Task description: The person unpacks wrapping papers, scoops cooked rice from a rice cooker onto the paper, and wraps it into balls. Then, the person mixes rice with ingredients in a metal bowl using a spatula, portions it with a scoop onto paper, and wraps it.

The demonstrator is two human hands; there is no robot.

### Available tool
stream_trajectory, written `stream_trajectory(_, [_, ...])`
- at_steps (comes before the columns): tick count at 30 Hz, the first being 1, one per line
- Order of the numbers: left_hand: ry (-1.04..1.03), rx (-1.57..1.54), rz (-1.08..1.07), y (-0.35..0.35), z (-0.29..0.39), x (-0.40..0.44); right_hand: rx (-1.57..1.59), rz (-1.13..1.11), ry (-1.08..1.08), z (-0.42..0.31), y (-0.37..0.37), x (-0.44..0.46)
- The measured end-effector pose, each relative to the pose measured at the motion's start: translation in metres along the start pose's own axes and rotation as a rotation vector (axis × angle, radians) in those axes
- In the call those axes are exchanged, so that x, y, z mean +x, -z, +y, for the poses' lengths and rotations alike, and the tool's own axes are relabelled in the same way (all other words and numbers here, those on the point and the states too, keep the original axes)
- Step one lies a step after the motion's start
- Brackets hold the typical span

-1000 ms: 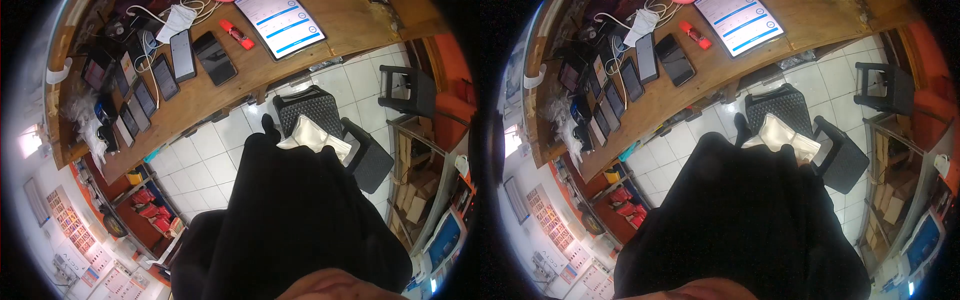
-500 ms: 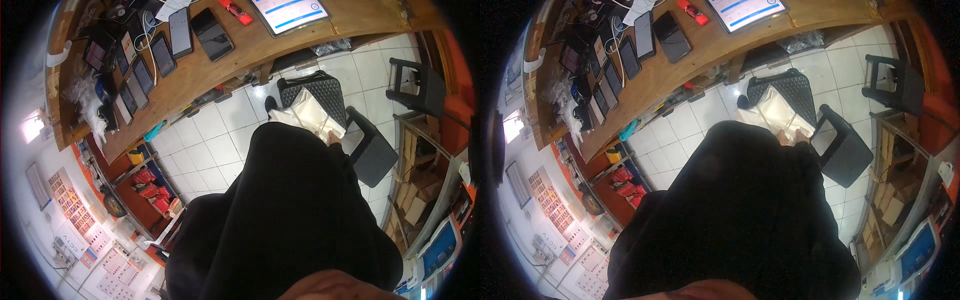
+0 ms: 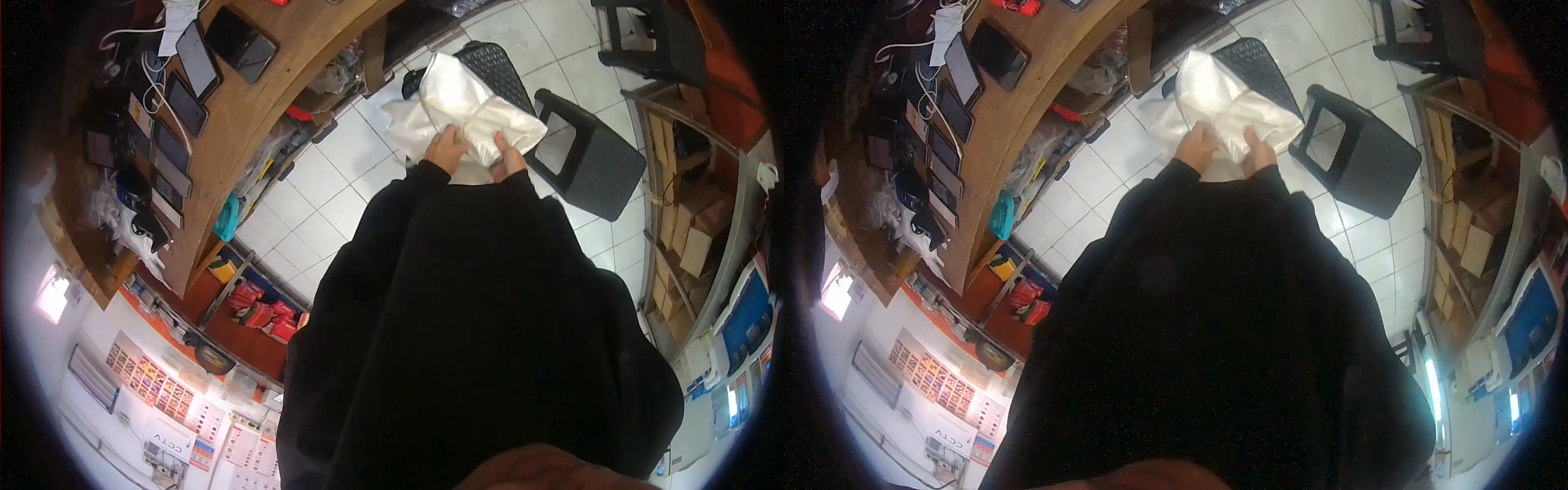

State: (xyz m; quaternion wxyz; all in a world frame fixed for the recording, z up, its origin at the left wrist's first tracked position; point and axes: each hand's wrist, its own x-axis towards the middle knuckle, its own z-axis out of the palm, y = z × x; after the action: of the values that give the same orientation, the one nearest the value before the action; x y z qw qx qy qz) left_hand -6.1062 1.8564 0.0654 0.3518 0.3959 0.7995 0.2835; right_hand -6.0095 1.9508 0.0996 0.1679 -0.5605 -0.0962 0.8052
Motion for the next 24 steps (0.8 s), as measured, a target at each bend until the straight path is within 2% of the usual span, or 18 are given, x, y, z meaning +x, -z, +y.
stream_trajectory(2, [-0.351,0.084,0.034,0.009,0.005,0.002,0.161,-0.017,-0.191,-0.028,-0.011,-0.006])
stream_trajectory(3, [-0.351,0.074,-0.039,0.014,0.011,-0.001,0.232,-0.167,-0.243,-0.036,0.0,0.005])
stream_trajectory(4, [-0.35,0.07,-0.045,0.012,0.012,-0.005,0.324,-0.014,-0.441,-0.049,0.006,0.024])
stream_trajectory(7, [-0.282,0.226,-0.109,0.003,0.004,-0.001,0.095,0.041,-0.386,-0.063,-0.006,0.0])
stream_trajectory(9, [-0.24,0.196,-0.346,-0.003,-0.013,0.011,-0.171,-0.108,-0.13,-0.055,0.019,0.0])
stream_trajectory(11, [-0.266,0.224,-0.333,0.005,-0.014,0.013,-0.603,0.037,-0.056,-0.069,0.042,-0.015])
stream_trajectory(12, [-0.297,0.259,-0.315,0.008,-0.015,0.016,-0.764,0.113,0.224,-0.086,0.009,-0.059])
stream_trajectory(13, [-0.289,0.256,-0.312,0.007,-0.018,0.018,-0.803,0.146,0.328,-0.1,0.006,-0.076])
stream_trajectory(14, [-0.258,0.263,-0.365,0.004,-0.023,0.022,-1.038,0.101,0.355,-0.116,0.022,-0.081])
stream_trajectory(15, [-0.225,0.272,-0.414,0.004,-0.028,0.026,-1.204,0.142,0.534,-0.132,-0.002,-0.114])
stream_trajectory(16, [-0.218,0.278,-0.399,0.001,-0.034,0.033,-1.36,0.279,0.479,-0.153,-0.007,-0.134])
stream_trajectory(18, [-0.171,0.265,-0.333,-0.006,-0.045,0.044,-1.03,0.361,0.673,-0.184,0.005,-0.171])
stream_trajectory(19, [-0.114,0.266,-0.289,0.001,-0.041,0.047,-0.998,0.387,0.585,-0.208,-0.003,-0.195])
stream_trajectory(20, [-0.115,0.269,-0.274,0.014,-0.034,0.049,-0.834,0.314,0.764,-0.213,-0.007,-0.209])
stream_trajectory(21, [-0.041,0.314,-0.192,0.03,-0.028,0.047,-0.789,0.407,0.79,-0.222,0.008,-0.22])
stream_trajectory(22, [0.032,0.359,-0.112,0.045,-0.028,0.048,-0.632,0.476,0.66,-0.227,0.009,-0.233])
stream_trajectory(23, [-0.044,0.411,0.029,0.054,-0.046,0.051,-0.509,0.48,0.624,-0.228,0.016,-0.239])
stream_trajectory(24, [-0.119,0.461,0.165,0.065,-0.069,0.053,-0.474,0.6,0.762,-0.215,0.01,-0.24])
